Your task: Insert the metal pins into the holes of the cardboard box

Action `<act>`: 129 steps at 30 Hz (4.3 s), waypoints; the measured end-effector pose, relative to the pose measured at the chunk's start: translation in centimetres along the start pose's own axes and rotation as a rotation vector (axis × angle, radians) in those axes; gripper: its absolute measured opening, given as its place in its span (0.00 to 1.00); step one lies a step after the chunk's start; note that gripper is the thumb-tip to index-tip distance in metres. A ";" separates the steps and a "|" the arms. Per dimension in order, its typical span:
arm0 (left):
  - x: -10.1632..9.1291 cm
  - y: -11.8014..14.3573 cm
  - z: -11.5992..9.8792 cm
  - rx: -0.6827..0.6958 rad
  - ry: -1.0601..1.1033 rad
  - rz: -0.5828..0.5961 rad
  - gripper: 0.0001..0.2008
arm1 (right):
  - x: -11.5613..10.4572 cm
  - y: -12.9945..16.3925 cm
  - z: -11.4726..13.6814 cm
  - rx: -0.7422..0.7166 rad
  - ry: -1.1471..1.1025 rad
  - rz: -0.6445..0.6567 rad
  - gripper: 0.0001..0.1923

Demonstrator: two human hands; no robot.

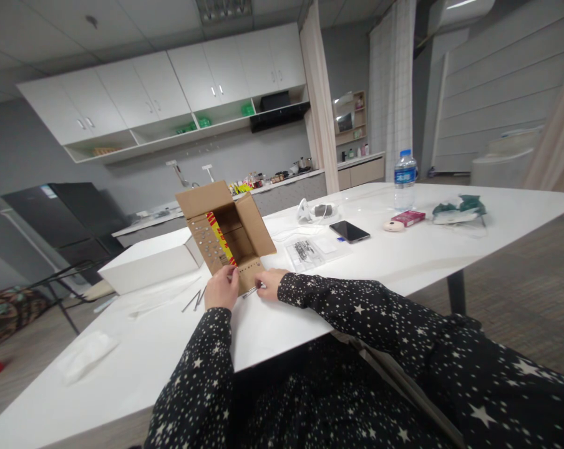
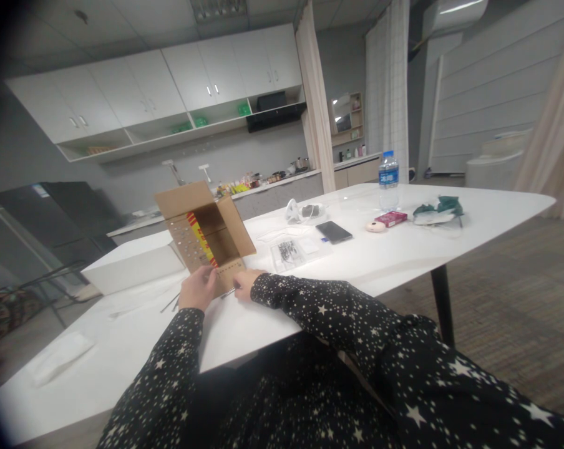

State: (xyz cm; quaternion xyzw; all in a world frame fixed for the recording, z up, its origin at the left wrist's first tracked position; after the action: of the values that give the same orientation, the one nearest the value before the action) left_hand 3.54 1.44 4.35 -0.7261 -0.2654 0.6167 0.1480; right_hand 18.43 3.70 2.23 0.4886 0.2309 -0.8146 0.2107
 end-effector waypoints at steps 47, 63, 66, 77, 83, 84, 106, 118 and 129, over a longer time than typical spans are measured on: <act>1.0 -0.5 0.8 0.050 -0.031 0.071 0.15 | 0.0 -0.1 -0.4 -0.063 -0.022 0.018 0.16; 1.4 -0.4 0.5 0.150 -0.070 0.141 0.15 | 0.1 -0.1 -0.4 -0.075 -0.024 0.007 0.15; 1.6 -0.1 0.0 0.256 -0.024 0.212 0.14 | 0.2 -0.2 -0.4 -0.068 -0.019 0.001 0.16; 1.7 0.6 -1.0 0.395 0.093 0.341 0.13 | -0.1 0.1 -0.2 -0.114 -0.036 -0.005 0.19; 1.8 0.6 -1.1 0.436 0.084 0.338 0.12 | 0.1 -0.1 -0.3 -0.119 -0.044 -0.010 0.18; 1.7 0.7 -1.1 0.439 0.086 0.339 0.11 | 0.1 -0.1 -0.3 -0.125 -0.050 -0.010 0.18; 1.9 0.7 -1.1 0.430 0.083 0.344 0.10 | 0.4 -0.4 -0.6 -0.118 -0.056 -0.001 0.19; 2.2 0.6 -0.9 0.418 0.084 0.365 0.10 | 0.3 -0.4 -0.4 -0.111 -0.076 0.003 0.18; 2.1 0.5 -1.0 0.404 0.053 0.364 0.09 | 0.2 -0.2 -0.3 -0.121 -0.066 -0.021 0.17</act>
State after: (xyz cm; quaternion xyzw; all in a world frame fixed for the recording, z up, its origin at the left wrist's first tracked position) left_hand 4.80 2.31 2.52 -0.7335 0.0018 0.6544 0.1838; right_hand 18.44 4.03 1.92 0.4455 0.2779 -0.8168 0.2388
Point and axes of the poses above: each hand's wrist, its own y-axis away from the middle knuckle, its own x-axis out of the palm, z = x × y, the point moved 3 cm from there along -y, towards the middle knuckle, and after that the axes turned 8 degrees about -y, right-handed, at the moved point
